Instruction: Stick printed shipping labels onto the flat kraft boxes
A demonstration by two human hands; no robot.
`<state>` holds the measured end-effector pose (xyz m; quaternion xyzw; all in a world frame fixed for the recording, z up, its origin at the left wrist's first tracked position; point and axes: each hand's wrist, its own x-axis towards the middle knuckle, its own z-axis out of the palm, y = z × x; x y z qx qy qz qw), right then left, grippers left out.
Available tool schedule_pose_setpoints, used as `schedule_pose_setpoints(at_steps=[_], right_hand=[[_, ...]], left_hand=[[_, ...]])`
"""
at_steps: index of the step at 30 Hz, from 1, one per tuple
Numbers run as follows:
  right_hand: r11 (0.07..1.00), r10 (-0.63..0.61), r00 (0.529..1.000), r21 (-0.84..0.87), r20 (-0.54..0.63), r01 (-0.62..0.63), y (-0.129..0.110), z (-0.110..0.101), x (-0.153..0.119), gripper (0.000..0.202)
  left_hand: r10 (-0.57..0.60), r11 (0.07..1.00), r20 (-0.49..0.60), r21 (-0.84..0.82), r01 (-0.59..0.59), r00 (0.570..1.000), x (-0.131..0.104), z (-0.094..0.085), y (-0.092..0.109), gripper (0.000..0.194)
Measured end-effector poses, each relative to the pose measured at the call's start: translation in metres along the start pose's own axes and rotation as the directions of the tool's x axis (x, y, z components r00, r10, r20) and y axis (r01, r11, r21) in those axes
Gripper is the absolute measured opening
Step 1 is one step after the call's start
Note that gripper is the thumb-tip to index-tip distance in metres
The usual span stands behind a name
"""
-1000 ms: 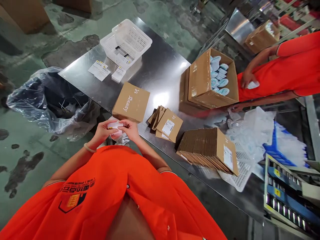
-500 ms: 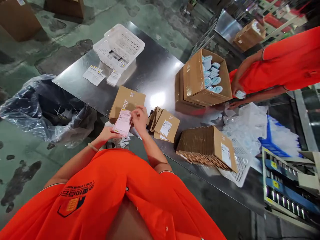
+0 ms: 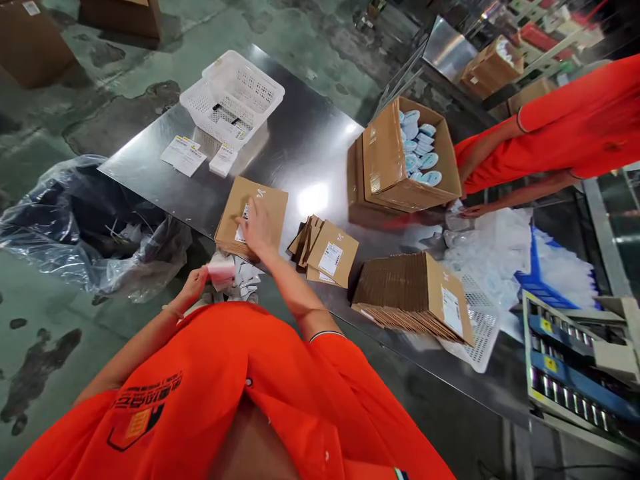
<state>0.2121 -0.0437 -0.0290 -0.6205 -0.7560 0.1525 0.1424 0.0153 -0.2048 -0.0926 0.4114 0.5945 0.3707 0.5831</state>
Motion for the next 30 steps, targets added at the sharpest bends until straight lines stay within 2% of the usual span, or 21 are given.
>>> schedule_pose_setpoints(at_steps=[2,3,4,6,8,9,11,13,16,18,20,21,22,23,24,25,26,27,28,29,30], right_hand=[[0.997,-0.076,0.989,-0.017,0.126,0.079,-0.008,0.003,-0.002,0.071],[0.997,-0.06,0.987,-0.03,0.15,0.065,-0.007,0.002,0.0,0.07],[0.999,-0.007,0.99,-0.049,0.144,0.014,-0.003,0.0,0.002,0.068],[0.982,0.176,0.982,-0.077,0.069,-0.171,0.011,-0.007,0.008,0.065],[0.93,0.366,0.931,-0.042,0.003,-0.366,0.029,-0.015,0.009,0.065],[0.901,0.435,0.901,0.002,0.006,-0.435,0.037,-0.019,0.007,0.063],[0.849,0.517,0.854,0.097,0.055,-0.52,0.054,-0.025,-0.001,0.057],[0.81,0.563,0.825,0.16,0.052,-0.564,0.077,-0.035,-0.016,0.05],[0.746,0.662,0.743,0.184,-0.098,-0.64,0.131,-0.064,-0.051,0.05],[0.68,0.733,0.66,0.182,-0.165,-0.71,0.173,-0.09,-0.081,0.051],[0.595,0.802,0.574,0.137,-0.163,-0.792,0.205,-0.112,-0.108,0.054],[0.559,0.824,0.539,0.094,-0.177,-0.824,0.213,-0.119,-0.117,0.056],[0.551,0.822,0.532,0.051,-0.202,-0.833,0.213,-0.121,-0.124,0.059],[0.589,0.791,0.57,0.024,-0.224,-0.808,0.206,-0.118,-0.127,0.064],[0.679,0.721,0.659,0.026,-0.214,-0.734,0.191,-0.11,-0.128,0.066],[0.797,0.603,0.784,0.071,-0.15,-0.6,0.17,-0.097,-0.128,0.066],[0.894,0.428,0.902,0.17,-0.049,-0.415,0.146,-0.08,-0.127,0.06],[0.918,0.202,0.974,0.327,0.099,-0.224,0.119,-0.061,-0.127,0.052],[0.868,-0.021,0.969,0.486,0.246,-0.104,0.093,-0.041,-0.127,0.045],[0.796,-0.167,0.927,0.601,0.335,-0.074,0.07,-0.022,-0.128,0.037],[0.735,-0.244,0.886,0.672,0.394,-0.096,0.05,-0.005,-0.129,0.028]], left_hand=[[0.117,0.992,-0.063,0.055,-0.113,0.991,0.006,0.0,0.018,0.053],[0.164,0.983,-0.099,0.104,-0.154,0.981,0.013,0.002,0.029,0.044],[0.2,0.971,-0.134,0.159,-0.178,0.971,0.02,0.005,0.041,0.039],[0.21,0.951,-0.194,0.268,-0.155,0.958,0.037,0.011,0.061,0.046],[0.184,0.927,-0.208,0.362,-0.099,0.961,0.051,0.017,0.074,0.05],[0.176,0.916,-0.193,0.392,-0.089,0.965,0.055,0.02,0.077,0.049],[0.188,0.909,-0.122,0.398,-0.125,0.975,0.058,0.028,0.078,0.045],[0.225,0.923,-0.017,0.325,-0.207,0.974,0.055,0.036,0.074,0.047],[0.272,0.944,0.066,0.175,-0.279,0.96,0.043,0.04,0.064,0.048],[0.244,0.962,0.064,0.108,-0.25,0.968,0.033,0.036,0.058,0.043],[0.182,0.982,0.073,0.043,-0.185,0.981,0.022,0.032,0.054,0.045],[0.148,0.989,0.081,0.004,-0.149,0.986,0.016,0.031,0.054,0.047],[0.12,0.992,0.087,-0.039,-0.117,0.989,0.01,0.031,0.054,0.052],[0.1,0.992,0.092,-0.082,-0.092,0.991,0.005,0.032,0.054,0.059],[0.086,0.989,0.091,-0.126,-0.074,0.992,0.0,0.035,0.056,0.065],[0.078,0.982,0.083,-0.176,-0.063,0.993,-0.003,0.037,0.058,0.07],[0.076,0.971,0.069,-0.233,-0.058,0.995,-0.005,0.04,0.061,0.072],[0.077,0.954,0.047,-0.295,-0.06,0.996,-0.005,0.041,0.063,0.074],[0.073,0.93,0.013,-0.361,-0.064,0.997,-0.003,0.041,0.065,0.075],[0.057,0.903,-0.034,-0.425,-0.066,0.998,0.0,0.04,0.067,0.076],[0.021,0.873,-0.094,-0.484,-0.064,0.995,0.004,0.037,0.068,0.076]])
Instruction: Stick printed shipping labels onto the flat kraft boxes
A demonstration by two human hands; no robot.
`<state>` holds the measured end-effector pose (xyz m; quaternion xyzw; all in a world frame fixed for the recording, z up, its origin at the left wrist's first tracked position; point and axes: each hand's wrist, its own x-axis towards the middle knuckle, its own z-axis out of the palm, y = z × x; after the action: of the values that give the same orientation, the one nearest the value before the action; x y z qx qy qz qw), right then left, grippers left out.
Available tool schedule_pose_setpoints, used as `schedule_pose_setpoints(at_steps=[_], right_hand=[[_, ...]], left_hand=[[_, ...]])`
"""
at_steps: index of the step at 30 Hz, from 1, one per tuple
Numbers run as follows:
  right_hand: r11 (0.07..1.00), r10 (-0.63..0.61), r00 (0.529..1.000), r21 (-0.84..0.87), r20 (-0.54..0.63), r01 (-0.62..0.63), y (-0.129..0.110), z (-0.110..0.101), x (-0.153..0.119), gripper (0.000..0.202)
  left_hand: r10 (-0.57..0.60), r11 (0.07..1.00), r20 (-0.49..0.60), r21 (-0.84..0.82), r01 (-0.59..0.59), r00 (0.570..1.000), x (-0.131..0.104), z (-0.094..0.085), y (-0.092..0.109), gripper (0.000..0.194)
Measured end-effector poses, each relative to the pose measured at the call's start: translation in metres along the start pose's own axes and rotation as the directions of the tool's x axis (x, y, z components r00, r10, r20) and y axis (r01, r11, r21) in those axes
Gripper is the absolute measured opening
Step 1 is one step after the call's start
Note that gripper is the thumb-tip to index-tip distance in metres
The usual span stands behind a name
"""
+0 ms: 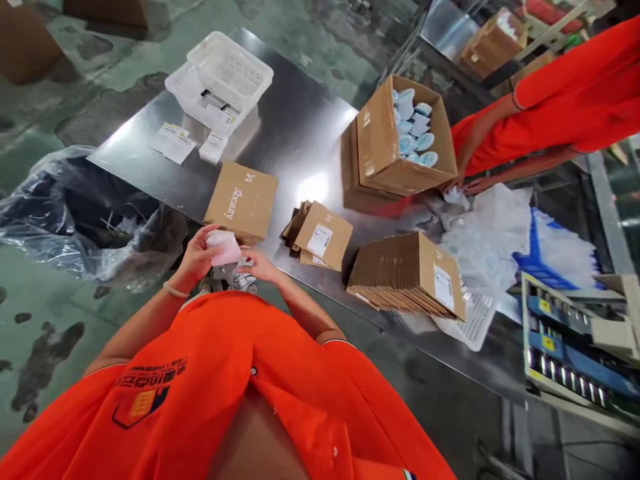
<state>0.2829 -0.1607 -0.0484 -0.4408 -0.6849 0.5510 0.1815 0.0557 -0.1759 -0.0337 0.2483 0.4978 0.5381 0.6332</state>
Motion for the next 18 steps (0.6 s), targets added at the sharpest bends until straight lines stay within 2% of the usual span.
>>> schedule_pose_setpoints(at_steps=[1,2,4,5,6,8,9,11,14,16,18], right_hand=[[0.997,0.007,0.999,0.08,0.05,-0.011,-0.002,0.019,0.008,0.024],[0.989,0.031,0.999,0.146,0.045,-0.037,-0.004,0.033,0.014,0.022],[0.965,0.094,0.993,0.253,-0.066,-0.074,-0.007,0.048,0.022,0.018],[0.953,0.124,0.983,0.294,-0.138,-0.079,-0.01,0.05,0.025,0.019],[0.943,0.151,0.968,0.324,-0.199,-0.08,-0.014,0.049,0.027,0.024],[0.935,0.188,0.942,0.344,-0.277,-0.085,-0.023,0.046,0.032,0.031],[0.936,0.193,0.936,0.342,-0.294,-0.085,-0.027,0.044,0.034,0.029],[0.937,0.185,0.939,0.341,-0.289,-0.08,-0.034,0.04,0.037,0.023],[0.93,0.206,0.94,0.353,-0.271,-0.102,-0.039,0.037,0.037,0.022],[0.919,0.237,0.935,0.373,-0.263,-0.128,-0.041,0.036,0.036,0.025],[0.905,0.243,0.938,0.405,-0.248,-0.127,-0.042,0.037,0.034,0.027]], left_hand=[[-0.021,0.998,-0.092,-0.052,0.017,0.996,0.005,-0.003,0.002,0.074],[-0.063,0.995,-0.199,-0.093,0.045,0.978,0.008,-0.008,0.003,0.07],[-0.177,0.979,-0.356,-0.157,0.128,0.917,0.011,-0.015,0.002,0.06],[-0.215,0.971,-0.373,-0.179,0.158,0.903,0.009,-0.018,0.0,0.056],[-0.225,0.968,-0.342,-0.185,0.17,0.912,0.005,-0.019,-0.003,0.057],[-0.163,0.982,-0.184,-0.126,0.141,0.969,-0.006,-0.017,-0.008,0.069],[-0.115,0.992,-0.094,-0.06,0.11,0.989,-0.011,-0.015,-0.011,0.077],[-0.048,0.994,0.026,0.1,0.045,0.998,-0.017,-0.012,-0.014,0.087],[0.033,0.973,0.059,0.226,-0.045,0.998,-0.018,-0.01,-0.01,0.103],[0.06,0.971,0.068,0.228,-0.074,0.996,-0.018,-0.011,-0.006,0.12],[0.054,0.975,0.089,0.211,-0.071,0.995,-0.02,-0.013,-0.003,0.129]])
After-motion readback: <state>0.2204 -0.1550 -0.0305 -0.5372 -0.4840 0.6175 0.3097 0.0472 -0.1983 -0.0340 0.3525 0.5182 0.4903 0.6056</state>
